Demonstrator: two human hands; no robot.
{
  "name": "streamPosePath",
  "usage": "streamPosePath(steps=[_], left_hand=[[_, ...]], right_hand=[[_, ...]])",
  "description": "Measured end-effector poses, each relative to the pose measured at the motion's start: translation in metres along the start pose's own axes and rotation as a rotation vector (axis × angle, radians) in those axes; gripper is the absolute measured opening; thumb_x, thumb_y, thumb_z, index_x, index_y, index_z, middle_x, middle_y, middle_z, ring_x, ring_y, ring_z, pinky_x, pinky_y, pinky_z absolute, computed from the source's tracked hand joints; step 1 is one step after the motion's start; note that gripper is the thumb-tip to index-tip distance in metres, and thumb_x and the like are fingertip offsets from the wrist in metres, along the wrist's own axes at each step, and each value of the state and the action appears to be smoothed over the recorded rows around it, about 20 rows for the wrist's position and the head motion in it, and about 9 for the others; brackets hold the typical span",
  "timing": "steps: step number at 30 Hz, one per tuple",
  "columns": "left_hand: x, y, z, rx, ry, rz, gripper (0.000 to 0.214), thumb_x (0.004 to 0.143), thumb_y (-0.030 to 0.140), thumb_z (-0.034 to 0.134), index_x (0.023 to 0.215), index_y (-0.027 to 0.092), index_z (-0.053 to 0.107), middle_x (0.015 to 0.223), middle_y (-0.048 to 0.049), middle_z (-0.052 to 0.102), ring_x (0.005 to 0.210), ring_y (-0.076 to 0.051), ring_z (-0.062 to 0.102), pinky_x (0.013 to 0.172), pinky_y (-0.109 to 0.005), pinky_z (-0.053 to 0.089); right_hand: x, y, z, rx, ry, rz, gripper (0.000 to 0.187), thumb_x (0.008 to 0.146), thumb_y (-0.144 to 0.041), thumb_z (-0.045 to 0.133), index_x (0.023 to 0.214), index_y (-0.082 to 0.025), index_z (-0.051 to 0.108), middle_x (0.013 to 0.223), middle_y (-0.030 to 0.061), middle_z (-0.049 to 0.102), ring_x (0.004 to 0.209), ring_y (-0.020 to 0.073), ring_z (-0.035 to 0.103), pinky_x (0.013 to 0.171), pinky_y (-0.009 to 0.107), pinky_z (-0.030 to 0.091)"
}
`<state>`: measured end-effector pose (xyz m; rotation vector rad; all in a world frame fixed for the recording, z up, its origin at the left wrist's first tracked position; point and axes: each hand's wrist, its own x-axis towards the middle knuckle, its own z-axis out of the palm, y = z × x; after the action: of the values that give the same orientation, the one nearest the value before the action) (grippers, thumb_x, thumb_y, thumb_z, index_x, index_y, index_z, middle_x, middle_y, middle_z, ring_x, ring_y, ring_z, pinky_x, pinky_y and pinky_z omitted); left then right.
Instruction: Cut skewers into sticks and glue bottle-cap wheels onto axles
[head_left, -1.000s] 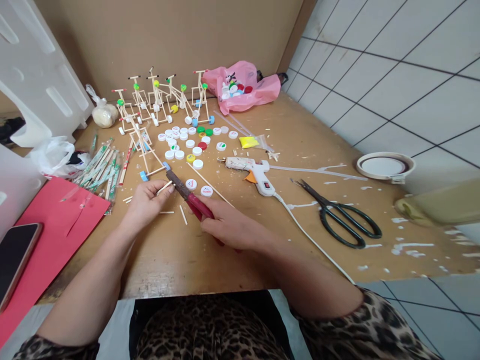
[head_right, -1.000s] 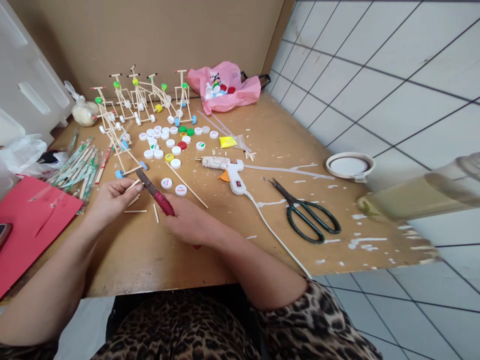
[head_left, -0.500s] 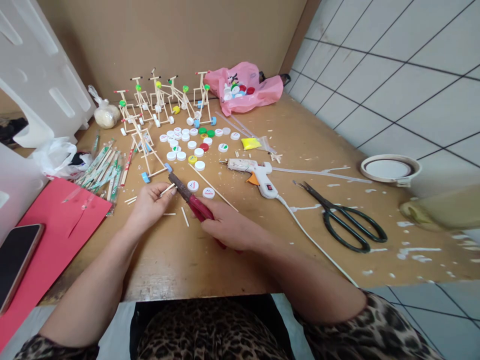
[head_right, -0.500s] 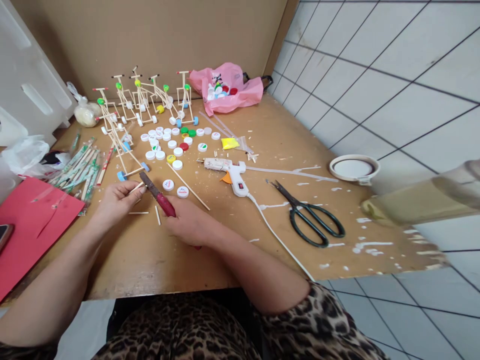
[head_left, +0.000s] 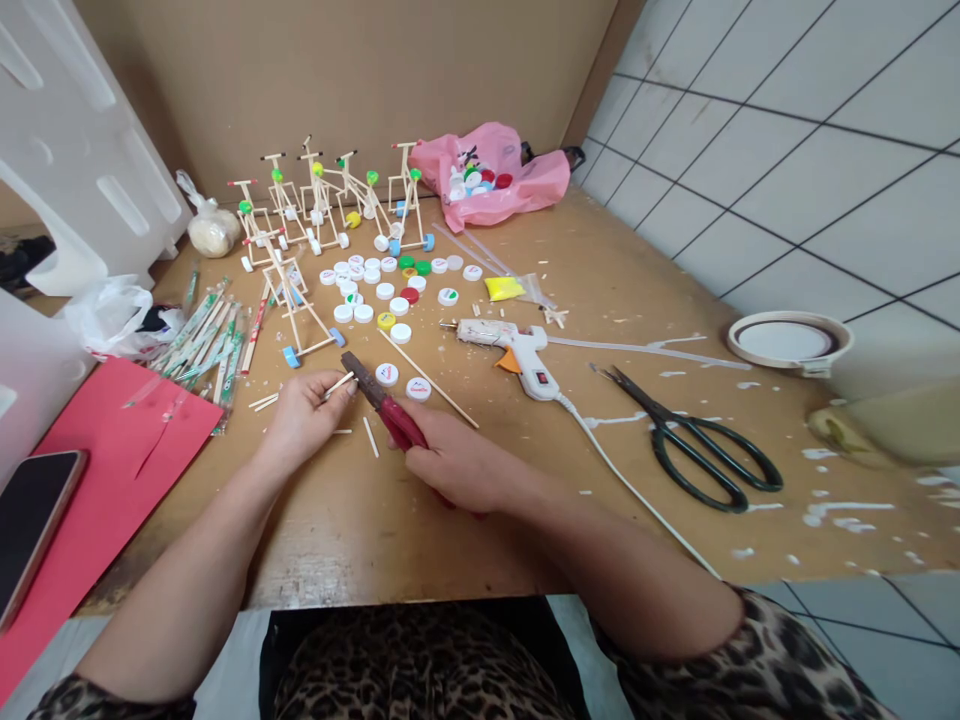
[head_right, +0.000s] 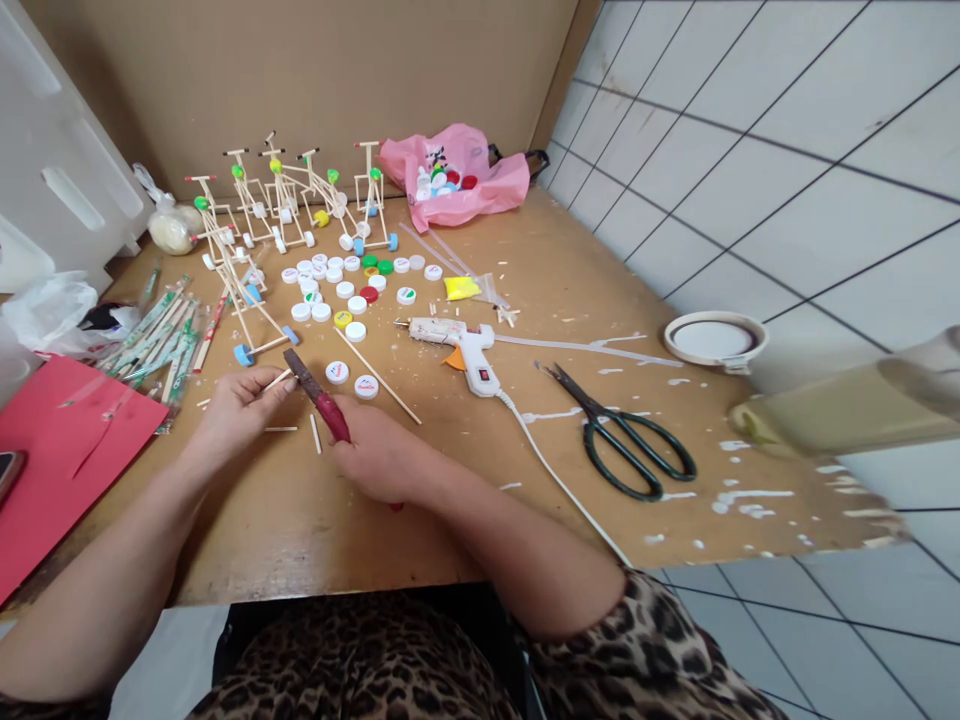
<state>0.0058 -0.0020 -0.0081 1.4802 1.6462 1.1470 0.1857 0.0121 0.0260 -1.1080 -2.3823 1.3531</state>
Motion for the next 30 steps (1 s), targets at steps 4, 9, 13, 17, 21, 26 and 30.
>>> streamPosePath(steps=[4, 9, 13, 17, 21, 26, 30], left_hand=[[0.001, -0.001, 0.001, -0.043, -0.008, -0.044, 0.028, 0.068, 0.040, 0.056, 0.055, 0.015, 0.058, 0.051, 0.0031, 0.042, 0.052, -0.010, 0.035, 0.049, -0.022, 0.027], [0.005, -0.006, -0.001, -0.136, -0.060, -0.118, 0.032, 0.065, 0.046, 0.060, 0.056, 0.015, 0.060, 0.049, 0.0028, 0.046, 0.049, -0.009, 0.035, 0.048, -0.022, 0.027], [0.005, -0.003, -0.003, -0.186, -0.076, -0.147, 0.034, 0.062, 0.047, 0.064, 0.060, 0.014, 0.064, 0.053, 0.0015, 0.054, 0.053, -0.010, 0.042, 0.052, -0.022, 0.032], [0.002, 0.008, -0.005, -0.220, -0.078, -0.154, 0.033, 0.057, 0.047, 0.066, 0.056, 0.015, 0.060, 0.046, 0.0061, 0.042, 0.048, -0.007, 0.033, 0.050, -0.022, 0.028], [0.001, 0.014, -0.005, -0.252, -0.057, -0.139, 0.032, 0.057, 0.046, 0.067, 0.054, 0.015, 0.058, 0.044, 0.0082, 0.033, 0.046, -0.006, 0.028, 0.048, -0.022, 0.025], [0.001, 0.013, -0.005, -0.238, -0.029, -0.090, 0.027, 0.058, 0.041, 0.065, 0.057, 0.014, 0.060, 0.045, 0.0075, 0.036, 0.047, -0.006, 0.028, 0.049, -0.022, 0.027], [0.001, 0.009, -0.005, -0.196, -0.030, -0.031, 0.025, 0.062, 0.039, 0.062, 0.055, 0.015, 0.059, 0.047, 0.0067, 0.037, 0.047, -0.006, 0.027, 0.048, -0.021, 0.026]], right_hand=[[0.001, 0.001, 0.004, -0.080, 0.011, 0.046, 0.021, 0.063, -0.009, 0.039, 0.080, -0.019, 0.041, 0.078, 0.0035, 0.054, 0.069, 0.0169, 0.047, 0.064, 0.029, 0.036], [0.002, -0.001, 0.005, -0.079, 0.016, 0.019, 0.021, 0.061, -0.007, 0.038, 0.077, -0.020, 0.039, 0.073, 0.0015, 0.051, 0.065, 0.0154, 0.044, 0.062, 0.028, 0.035], [-0.001, -0.002, 0.001, 0.019, 0.001, -0.029, 0.019, 0.061, -0.005, 0.039, 0.072, -0.020, 0.037, 0.069, -0.0019, 0.046, 0.063, 0.0126, 0.041, 0.060, 0.026, 0.035], [-0.005, -0.002, -0.004, 0.133, -0.073, 0.046, 0.020, 0.061, -0.008, 0.044, 0.075, -0.020, 0.038, 0.067, -0.0040, 0.042, 0.058, 0.0106, 0.039, 0.052, 0.023, 0.034], [-0.005, -0.002, -0.007, 0.168, -0.097, 0.104, 0.021, 0.061, -0.013, 0.049, 0.079, -0.020, 0.040, 0.069, -0.0038, 0.041, 0.058, 0.0102, 0.040, 0.049, 0.023, 0.035], [-0.004, -0.001, -0.007, 0.176, -0.096, 0.098, 0.022, 0.061, -0.013, 0.048, 0.081, -0.020, 0.042, 0.070, -0.0031, 0.042, 0.060, 0.0107, 0.041, 0.050, 0.023, 0.035], [-0.004, -0.001, -0.007, 0.155, -0.098, 0.095, 0.019, 0.062, -0.011, 0.048, 0.077, -0.020, 0.039, 0.068, -0.0044, 0.040, 0.057, 0.0098, 0.039, 0.049, 0.023, 0.033]])
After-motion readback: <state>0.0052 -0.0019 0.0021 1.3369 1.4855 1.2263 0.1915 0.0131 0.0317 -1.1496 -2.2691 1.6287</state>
